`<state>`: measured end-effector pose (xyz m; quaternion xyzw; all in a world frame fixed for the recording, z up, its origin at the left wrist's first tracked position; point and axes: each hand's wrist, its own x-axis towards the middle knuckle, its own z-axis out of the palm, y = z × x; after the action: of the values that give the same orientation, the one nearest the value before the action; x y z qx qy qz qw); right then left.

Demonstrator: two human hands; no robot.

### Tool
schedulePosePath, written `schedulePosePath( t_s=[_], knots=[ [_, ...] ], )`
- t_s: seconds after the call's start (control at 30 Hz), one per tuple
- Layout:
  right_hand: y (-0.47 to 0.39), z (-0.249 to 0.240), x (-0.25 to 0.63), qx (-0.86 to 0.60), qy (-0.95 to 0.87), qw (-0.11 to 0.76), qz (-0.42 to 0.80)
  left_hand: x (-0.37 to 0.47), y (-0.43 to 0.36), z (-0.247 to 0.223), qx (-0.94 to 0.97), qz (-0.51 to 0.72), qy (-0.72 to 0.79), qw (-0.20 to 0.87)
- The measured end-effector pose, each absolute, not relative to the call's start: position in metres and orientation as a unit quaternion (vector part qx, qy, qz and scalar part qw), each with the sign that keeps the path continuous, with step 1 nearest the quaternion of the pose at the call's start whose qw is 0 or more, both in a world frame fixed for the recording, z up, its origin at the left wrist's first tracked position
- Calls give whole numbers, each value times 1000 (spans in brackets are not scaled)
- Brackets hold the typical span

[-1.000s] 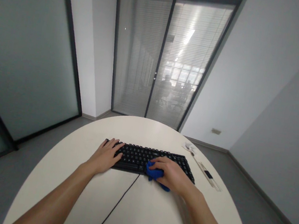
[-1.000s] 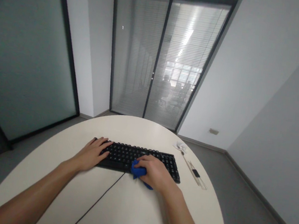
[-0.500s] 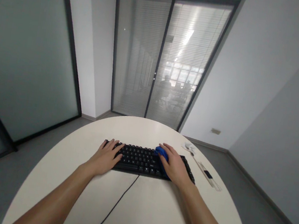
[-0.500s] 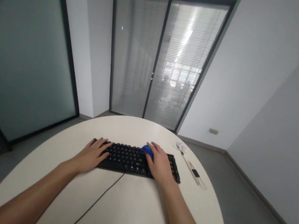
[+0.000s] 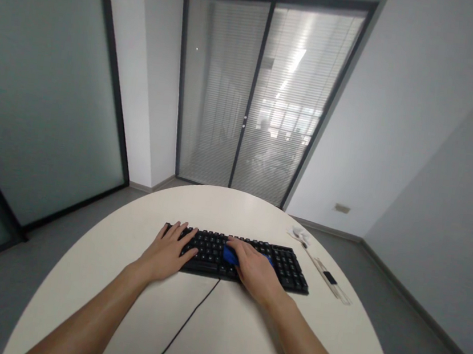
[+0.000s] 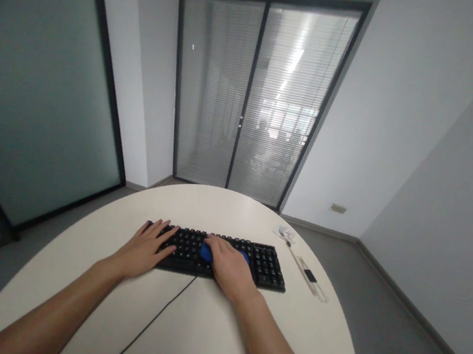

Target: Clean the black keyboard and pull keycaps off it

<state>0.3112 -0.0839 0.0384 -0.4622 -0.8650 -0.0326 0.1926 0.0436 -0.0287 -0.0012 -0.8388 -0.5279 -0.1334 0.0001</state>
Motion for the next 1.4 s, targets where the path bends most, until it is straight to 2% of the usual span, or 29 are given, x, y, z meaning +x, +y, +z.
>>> schedulePosePath(
  t_s=[0.1, 0.37, 0.57, 0.7, 0.93, 1.2, 1.4],
  knots=[
    [-86, 41, 304, -433, -880, 181, -65, 44, -27, -2, -841, -129, -525, -1],
    [-72, 36, 333, -602, -780, 140, -99, 42, -26, -3, -839, -134, -527, -14],
    [-64, 39, 363, -697, -681, 209, -85, 42, -28, -1, -839, -139, -526, -9],
    [-62, 35, 362, -677, -706, 206, -28, 43, -30, 1, -836, -144, -530, -9],
    [-66, 30, 348, -634, -748, 195, -3, 43, -31, 3, -834, -140, -533, -14],
    [-84, 60, 354, -556, -815, 157, 34, 45, -32, 4, -834, -152, -531, -9],
    [-105, 75, 385, -567, -798, 176, 100, 47, -29, 2, -833, -141, -535, -2]
  ],
)
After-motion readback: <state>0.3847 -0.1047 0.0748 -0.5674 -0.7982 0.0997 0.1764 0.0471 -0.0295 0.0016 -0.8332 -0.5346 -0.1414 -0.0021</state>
